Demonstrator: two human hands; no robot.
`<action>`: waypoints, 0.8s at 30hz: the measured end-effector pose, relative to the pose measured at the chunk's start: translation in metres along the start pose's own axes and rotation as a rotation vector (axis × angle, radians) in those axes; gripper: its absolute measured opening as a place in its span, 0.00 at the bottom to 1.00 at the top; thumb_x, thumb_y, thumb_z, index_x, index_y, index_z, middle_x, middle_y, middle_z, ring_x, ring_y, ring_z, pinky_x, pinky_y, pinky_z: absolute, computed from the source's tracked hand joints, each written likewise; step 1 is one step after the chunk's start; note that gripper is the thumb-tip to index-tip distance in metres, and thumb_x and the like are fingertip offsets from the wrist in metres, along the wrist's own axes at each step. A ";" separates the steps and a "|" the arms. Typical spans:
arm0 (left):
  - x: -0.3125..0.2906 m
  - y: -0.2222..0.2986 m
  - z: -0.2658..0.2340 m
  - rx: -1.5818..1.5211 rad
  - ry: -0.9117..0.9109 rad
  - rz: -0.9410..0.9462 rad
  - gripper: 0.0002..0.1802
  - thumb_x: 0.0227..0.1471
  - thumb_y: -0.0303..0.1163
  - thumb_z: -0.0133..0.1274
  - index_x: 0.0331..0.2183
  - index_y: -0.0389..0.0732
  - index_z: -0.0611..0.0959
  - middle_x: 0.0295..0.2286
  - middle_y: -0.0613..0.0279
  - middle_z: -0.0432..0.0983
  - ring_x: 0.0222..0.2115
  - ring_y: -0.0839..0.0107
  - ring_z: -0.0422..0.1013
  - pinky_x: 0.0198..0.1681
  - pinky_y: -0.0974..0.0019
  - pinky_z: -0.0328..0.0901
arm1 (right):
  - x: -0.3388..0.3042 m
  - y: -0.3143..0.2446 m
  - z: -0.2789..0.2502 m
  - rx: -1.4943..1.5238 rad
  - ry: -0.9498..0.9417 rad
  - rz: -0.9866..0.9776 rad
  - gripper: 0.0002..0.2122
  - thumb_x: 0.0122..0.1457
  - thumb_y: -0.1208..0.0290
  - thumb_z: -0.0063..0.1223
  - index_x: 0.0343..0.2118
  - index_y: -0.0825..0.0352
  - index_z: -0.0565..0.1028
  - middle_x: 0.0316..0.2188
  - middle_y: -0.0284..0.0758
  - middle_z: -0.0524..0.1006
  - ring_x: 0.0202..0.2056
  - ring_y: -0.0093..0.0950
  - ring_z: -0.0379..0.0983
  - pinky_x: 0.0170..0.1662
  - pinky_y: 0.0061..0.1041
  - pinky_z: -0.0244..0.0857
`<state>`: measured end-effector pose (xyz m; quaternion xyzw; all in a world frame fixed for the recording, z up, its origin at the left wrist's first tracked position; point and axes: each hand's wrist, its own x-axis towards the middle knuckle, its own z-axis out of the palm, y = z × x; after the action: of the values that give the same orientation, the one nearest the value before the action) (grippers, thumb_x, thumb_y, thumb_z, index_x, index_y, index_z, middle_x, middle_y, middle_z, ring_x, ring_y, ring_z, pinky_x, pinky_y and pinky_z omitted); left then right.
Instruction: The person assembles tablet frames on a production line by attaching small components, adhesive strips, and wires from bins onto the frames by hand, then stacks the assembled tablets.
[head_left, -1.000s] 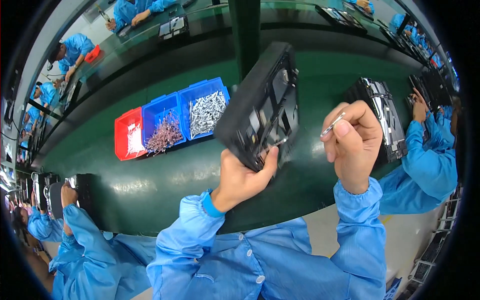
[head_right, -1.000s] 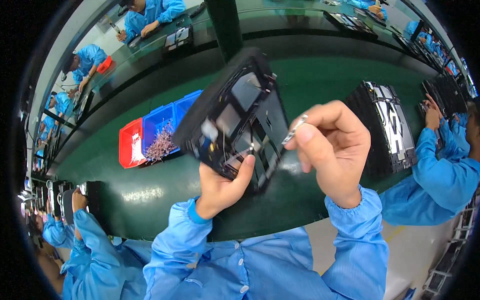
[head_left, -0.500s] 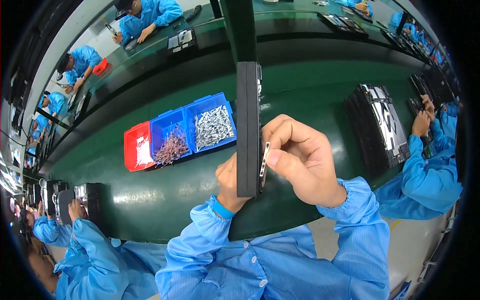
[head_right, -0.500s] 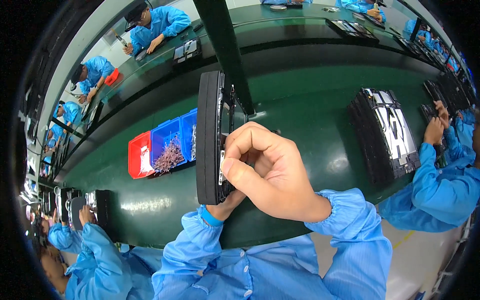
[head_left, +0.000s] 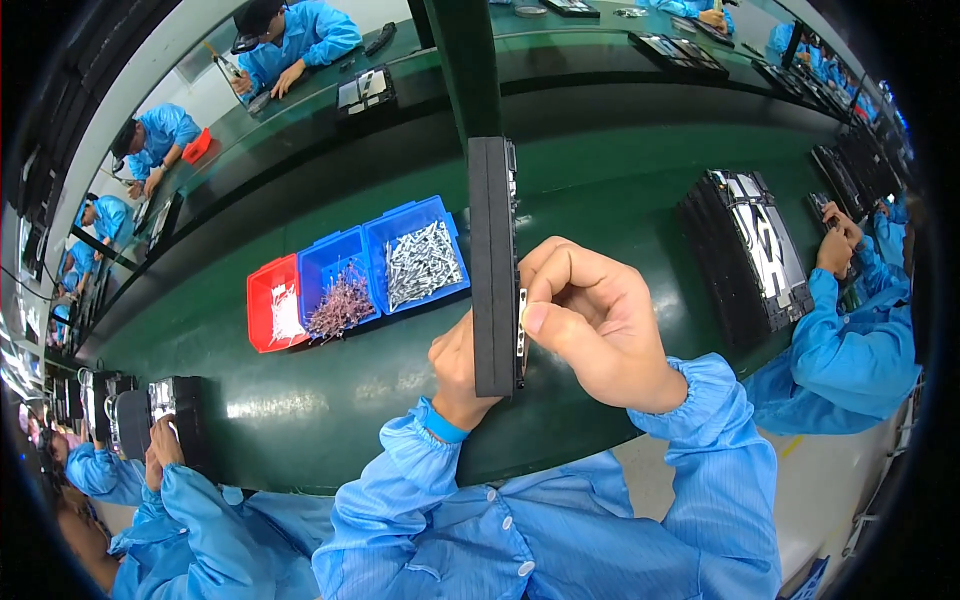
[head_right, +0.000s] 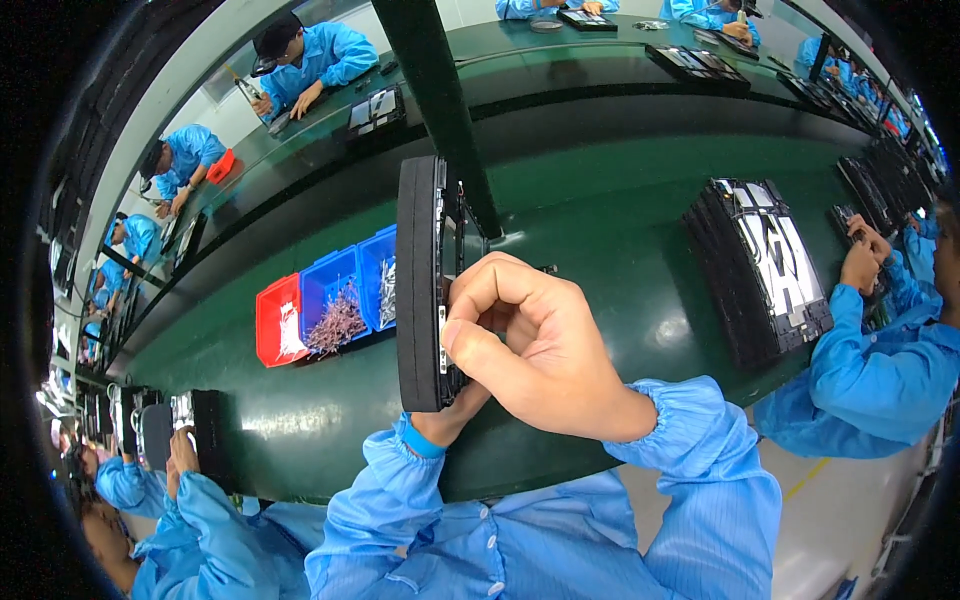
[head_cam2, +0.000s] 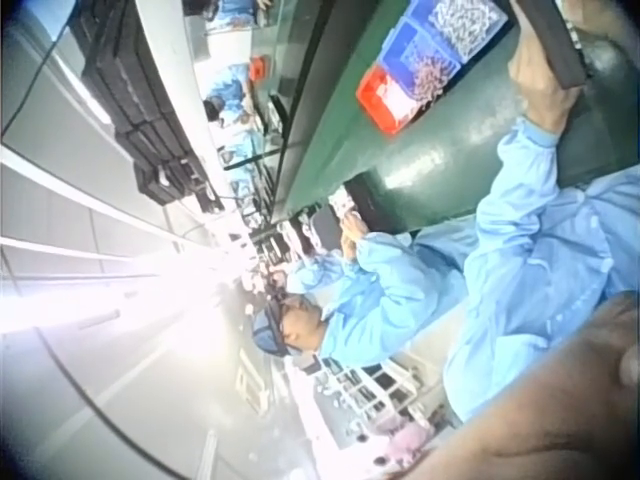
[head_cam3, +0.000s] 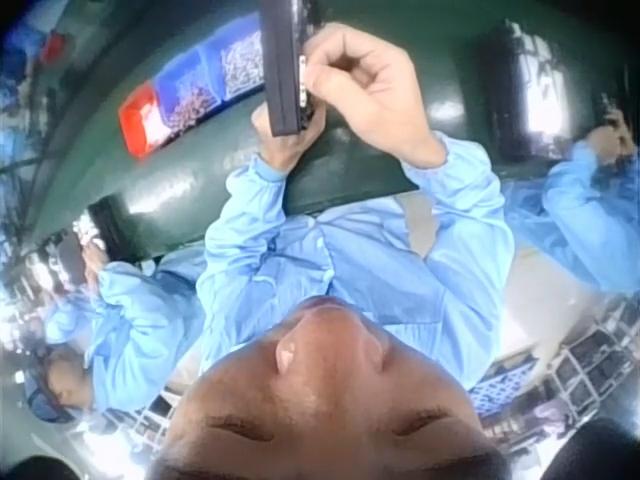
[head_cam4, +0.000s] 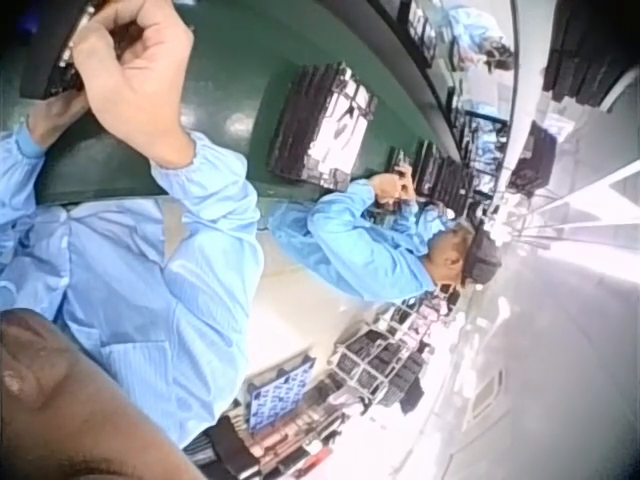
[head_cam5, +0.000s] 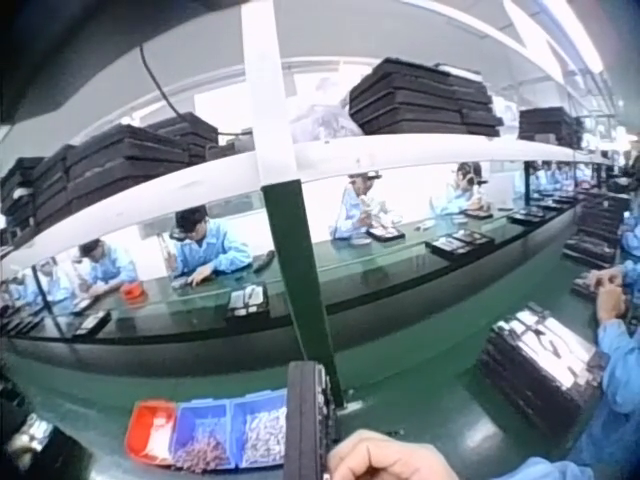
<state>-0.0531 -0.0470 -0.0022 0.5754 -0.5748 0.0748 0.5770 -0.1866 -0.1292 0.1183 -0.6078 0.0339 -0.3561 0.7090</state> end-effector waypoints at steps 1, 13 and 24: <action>-0.001 -0.001 0.000 -0.005 -0.005 0.001 0.20 0.39 0.24 0.63 0.39 0.30 0.82 0.31 0.51 0.81 0.28 0.56 0.80 0.29 0.62 0.73 | 0.000 0.000 0.000 0.004 0.010 0.010 0.02 0.57 0.83 0.54 0.30 0.72 0.73 0.35 0.34 0.71 0.36 0.18 0.69 0.41 0.20 0.64; 0.002 0.007 -0.005 0.027 -0.059 0.008 0.21 0.42 0.24 0.62 0.41 0.29 0.82 0.33 0.49 0.82 0.30 0.56 0.80 0.30 0.63 0.74 | -0.002 0.001 -0.001 -0.016 0.010 -0.011 0.02 0.56 0.83 0.54 0.29 0.73 0.72 0.33 0.35 0.70 0.35 0.19 0.68 0.40 0.21 0.64; 0.003 0.011 -0.010 0.071 -0.112 0.011 0.25 0.44 0.24 0.62 0.46 0.24 0.79 0.36 0.47 0.82 0.31 0.58 0.81 0.30 0.64 0.74 | -0.001 -0.003 -0.003 -0.019 0.004 0.017 0.02 0.53 0.84 0.53 0.26 0.73 0.72 0.32 0.36 0.70 0.34 0.19 0.68 0.38 0.20 0.64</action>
<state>-0.0540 -0.0377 0.0100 0.5955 -0.6064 0.0660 0.5228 -0.1900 -0.1312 0.1203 -0.6135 0.0439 -0.3512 0.7060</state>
